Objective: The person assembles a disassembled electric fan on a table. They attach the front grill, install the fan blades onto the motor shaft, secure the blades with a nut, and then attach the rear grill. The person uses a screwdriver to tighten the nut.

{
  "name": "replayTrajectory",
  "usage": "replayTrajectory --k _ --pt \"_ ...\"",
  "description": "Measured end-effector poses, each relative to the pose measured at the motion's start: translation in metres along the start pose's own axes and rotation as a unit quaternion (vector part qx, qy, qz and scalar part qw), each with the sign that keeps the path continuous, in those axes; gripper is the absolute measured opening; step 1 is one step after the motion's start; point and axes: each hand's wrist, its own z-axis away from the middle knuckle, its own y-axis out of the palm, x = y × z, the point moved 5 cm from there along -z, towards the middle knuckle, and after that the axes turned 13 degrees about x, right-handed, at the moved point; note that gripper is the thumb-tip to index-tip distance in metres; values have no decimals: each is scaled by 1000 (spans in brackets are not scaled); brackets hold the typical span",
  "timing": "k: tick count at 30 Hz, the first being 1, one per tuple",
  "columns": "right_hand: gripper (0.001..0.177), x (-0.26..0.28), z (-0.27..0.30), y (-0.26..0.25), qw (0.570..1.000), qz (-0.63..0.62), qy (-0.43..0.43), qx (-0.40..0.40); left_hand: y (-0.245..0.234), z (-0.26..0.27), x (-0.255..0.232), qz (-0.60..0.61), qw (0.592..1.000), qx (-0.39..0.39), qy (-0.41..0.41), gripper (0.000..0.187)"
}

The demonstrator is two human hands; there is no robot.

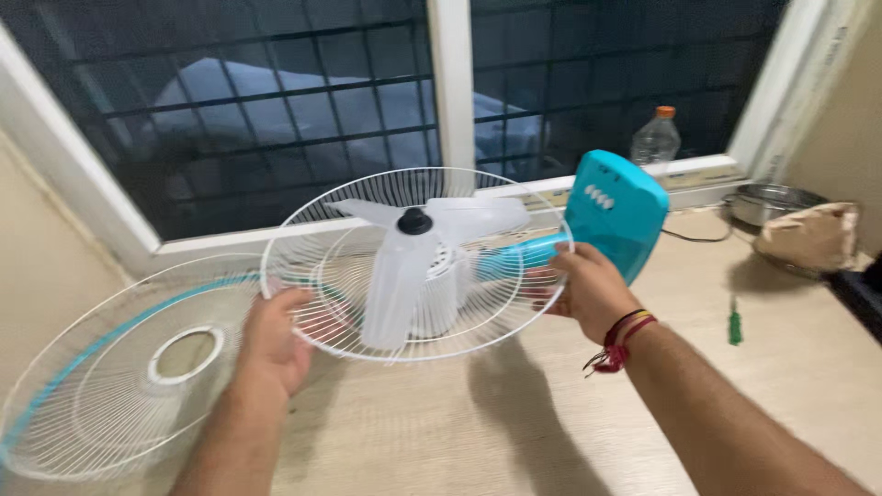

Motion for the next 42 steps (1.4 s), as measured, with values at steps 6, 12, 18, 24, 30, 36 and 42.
replayTrajectory --k 6,12,18,24,30,36,42 --pt "41 -2 1 12 998 -61 2 -3 20 30 -10 -61 997 -25 -26 57" --pt "40 3 3 5 999 -38 -18 -33 35 19 -9 -30 999 -25 3 59" --pt "48 1 4 -9 998 -35 -32 -41 40 16 7 -41 999 -16 17 63" --pt "47 5 5 -17 998 24 9 -60 46 22 16 -61 998 -16 25 66" --pt "47 3 6 -24 993 85 30 -74 40 25 25 -81 996 -30 3 60" --pt "44 -5 5 -33 990 117 20 -81 31 28 33 -93 995 -46 1 60" --pt "45 -12 7 -46 989 133 -33 -63 38 39 45 -140 989 -37 -4 60"
